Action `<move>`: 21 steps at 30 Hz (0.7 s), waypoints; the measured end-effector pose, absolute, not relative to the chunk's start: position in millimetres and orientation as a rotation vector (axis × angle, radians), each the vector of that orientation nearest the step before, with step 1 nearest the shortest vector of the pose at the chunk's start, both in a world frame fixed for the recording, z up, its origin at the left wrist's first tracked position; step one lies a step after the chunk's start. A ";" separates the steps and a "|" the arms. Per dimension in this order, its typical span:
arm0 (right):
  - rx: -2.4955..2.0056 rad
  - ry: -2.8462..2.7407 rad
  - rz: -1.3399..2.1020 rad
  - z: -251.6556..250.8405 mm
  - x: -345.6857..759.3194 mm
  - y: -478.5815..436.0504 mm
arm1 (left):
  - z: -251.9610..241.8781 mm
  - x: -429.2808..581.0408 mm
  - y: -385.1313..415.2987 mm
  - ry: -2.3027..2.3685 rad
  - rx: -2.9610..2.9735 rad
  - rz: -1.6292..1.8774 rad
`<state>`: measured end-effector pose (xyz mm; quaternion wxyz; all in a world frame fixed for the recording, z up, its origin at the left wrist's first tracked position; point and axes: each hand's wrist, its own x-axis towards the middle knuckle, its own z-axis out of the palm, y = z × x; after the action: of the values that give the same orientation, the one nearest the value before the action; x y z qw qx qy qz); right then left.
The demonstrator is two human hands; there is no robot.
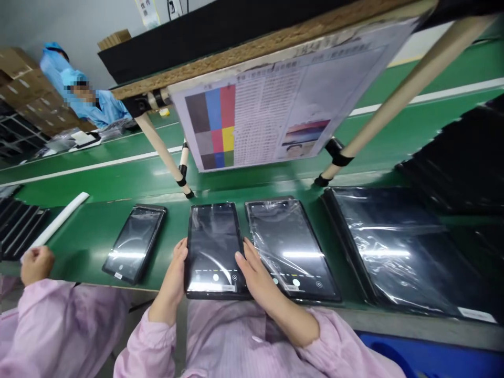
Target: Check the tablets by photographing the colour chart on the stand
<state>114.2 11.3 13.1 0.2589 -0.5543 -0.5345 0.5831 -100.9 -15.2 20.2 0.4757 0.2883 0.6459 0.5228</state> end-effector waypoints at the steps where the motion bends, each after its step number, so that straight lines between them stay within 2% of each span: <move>1: -1.501 -1.454 1.561 14.1 114.9 10.6 | 24.1 -101.1 -15.5 1.613 0.722 1.257; 10: -1.314 -1.516 1.268 4.6 113.4 -0.8 | 54.0 -101.5 -21.5 1.757 0.839 1.115; 15: -0.922 -1.604 0.894 20.2 135.4 -9.3 | 65.8 -79.6 -37.2 1.490 0.894 1.366; 21: -0.658 -1.668 0.860 72.0 177.8 6.1 | 89.8 -30.6 -30.1 1.316 1.199 1.736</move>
<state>177.8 6.1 72.0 0.5449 -0.2775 -0.7032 0.3627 -30.6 -30.1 89.8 0.3216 0.4567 0.5012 0.6609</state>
